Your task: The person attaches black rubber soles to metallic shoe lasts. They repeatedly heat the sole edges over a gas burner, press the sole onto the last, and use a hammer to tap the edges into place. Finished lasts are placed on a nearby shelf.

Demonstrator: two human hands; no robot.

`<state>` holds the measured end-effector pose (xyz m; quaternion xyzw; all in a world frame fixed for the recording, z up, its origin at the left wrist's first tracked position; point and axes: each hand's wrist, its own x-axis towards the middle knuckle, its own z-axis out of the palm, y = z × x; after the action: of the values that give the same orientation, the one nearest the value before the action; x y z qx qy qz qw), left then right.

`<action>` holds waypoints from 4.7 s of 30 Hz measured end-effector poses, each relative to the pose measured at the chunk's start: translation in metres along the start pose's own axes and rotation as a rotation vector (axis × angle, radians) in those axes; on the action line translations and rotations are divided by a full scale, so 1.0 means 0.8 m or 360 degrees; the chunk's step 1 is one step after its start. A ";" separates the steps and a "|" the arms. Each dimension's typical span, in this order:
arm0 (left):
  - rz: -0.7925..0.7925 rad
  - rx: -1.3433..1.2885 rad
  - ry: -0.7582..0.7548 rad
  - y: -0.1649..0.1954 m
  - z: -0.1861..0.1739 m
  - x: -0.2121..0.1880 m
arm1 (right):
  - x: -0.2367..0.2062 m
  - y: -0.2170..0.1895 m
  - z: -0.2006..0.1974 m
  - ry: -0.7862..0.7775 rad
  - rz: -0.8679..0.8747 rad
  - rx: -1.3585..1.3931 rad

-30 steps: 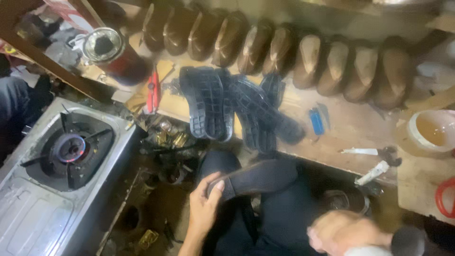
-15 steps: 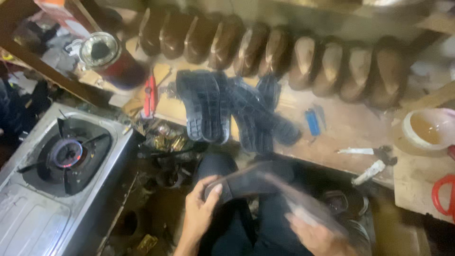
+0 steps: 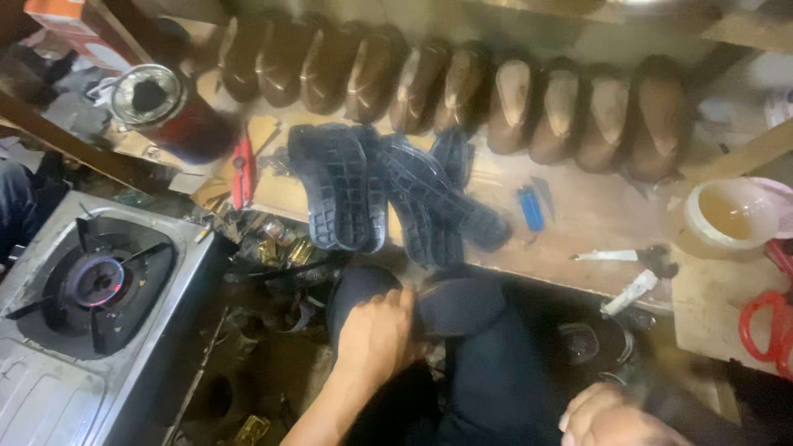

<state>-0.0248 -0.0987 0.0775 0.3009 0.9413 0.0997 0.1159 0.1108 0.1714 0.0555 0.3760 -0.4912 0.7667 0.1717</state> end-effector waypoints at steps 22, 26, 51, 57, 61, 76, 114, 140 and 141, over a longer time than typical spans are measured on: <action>-0.0059 -0.0116 -0.0175 -0.005 -0.007 0.002 | -0.063 0.027 0.017 0.0414 0.0920 -0.1138; -0.0077 -0.0098 -0.0175 -0.004 -0.011 0.002 | -0.063 0.026 0.004 0.0273 0.0237 -0.0558; -0.0177 -0.0056 -0.0315 0.021 -0.006 -0.015 | -0.037 -0.034 0.078 0.0361 0.1253 -0.1671; -0.0131 -0.0070 -0.0277 0.018 -0.008 -0.013 | -0.061 -0.005 0.052 0.0228 0.1630 -0.1735; -0.0150 -0.0162 -0.0306 0.010 -0.010 -0.011 | -0.072 -0.028 0.039 0.0701 0.1210 -0.1016; -0.0012 -0.0241 -0.0004 -0.001 -0.004 -0.015 | -0.010 -0.009 0.021 0.0031 0.0719 -0.0107; 0.0321 -0.0444 -0.0167 0.006 -0.015 -0.007 | 0.102 -0.040 -0.059 -0.0395 0.0865 -0.2722; 0.0227 -0.2908 0.0171 0.011 0.000 -0.038 | -0.014 0.082 0.061 0.0479 0.1442 -0.0480; 0.0216 -0.2958 0.0227 0.008 -0.002 -0.039 | -0.012 0.081 0.058 0.0658 0.1528 -0.0061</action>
<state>0.0027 -0.1121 0.0851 0.1350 0.4692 0.8373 0.2459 0.0955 0.1020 0.0188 -0.0540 -0.5779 0.8083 -0.0989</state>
